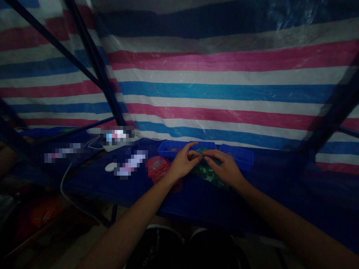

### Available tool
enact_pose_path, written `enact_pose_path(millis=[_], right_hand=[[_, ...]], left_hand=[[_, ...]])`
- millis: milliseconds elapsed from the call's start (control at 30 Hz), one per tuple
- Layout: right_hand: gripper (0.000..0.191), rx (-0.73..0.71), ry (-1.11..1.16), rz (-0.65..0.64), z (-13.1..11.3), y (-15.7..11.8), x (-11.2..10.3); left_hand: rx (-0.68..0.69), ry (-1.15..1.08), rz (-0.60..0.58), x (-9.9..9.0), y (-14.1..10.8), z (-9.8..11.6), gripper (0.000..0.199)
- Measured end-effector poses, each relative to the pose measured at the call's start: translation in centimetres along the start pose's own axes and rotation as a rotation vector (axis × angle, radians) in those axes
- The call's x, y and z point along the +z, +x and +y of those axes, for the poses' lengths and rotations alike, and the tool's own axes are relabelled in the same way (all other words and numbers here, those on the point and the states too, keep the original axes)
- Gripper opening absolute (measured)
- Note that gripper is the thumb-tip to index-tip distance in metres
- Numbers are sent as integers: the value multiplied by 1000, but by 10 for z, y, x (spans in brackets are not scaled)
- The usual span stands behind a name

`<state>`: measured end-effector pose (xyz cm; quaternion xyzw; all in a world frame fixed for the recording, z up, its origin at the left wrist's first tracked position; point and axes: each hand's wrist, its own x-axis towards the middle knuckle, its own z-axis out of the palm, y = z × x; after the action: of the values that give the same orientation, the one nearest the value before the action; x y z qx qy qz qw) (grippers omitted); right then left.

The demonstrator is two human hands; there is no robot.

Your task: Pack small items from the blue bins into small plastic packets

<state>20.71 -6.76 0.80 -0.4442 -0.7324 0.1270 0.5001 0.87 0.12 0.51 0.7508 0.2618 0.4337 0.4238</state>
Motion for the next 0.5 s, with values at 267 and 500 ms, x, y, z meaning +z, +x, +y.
enact_pose_path(millis=[267,500], right_hand=[[30,125,107,39,3,2,-5],[52,-27,-145,253,2,8,-22]], left_hand=[[89,3,270,-8,4,10,47],[116,345,245,-18,2,14,26]])
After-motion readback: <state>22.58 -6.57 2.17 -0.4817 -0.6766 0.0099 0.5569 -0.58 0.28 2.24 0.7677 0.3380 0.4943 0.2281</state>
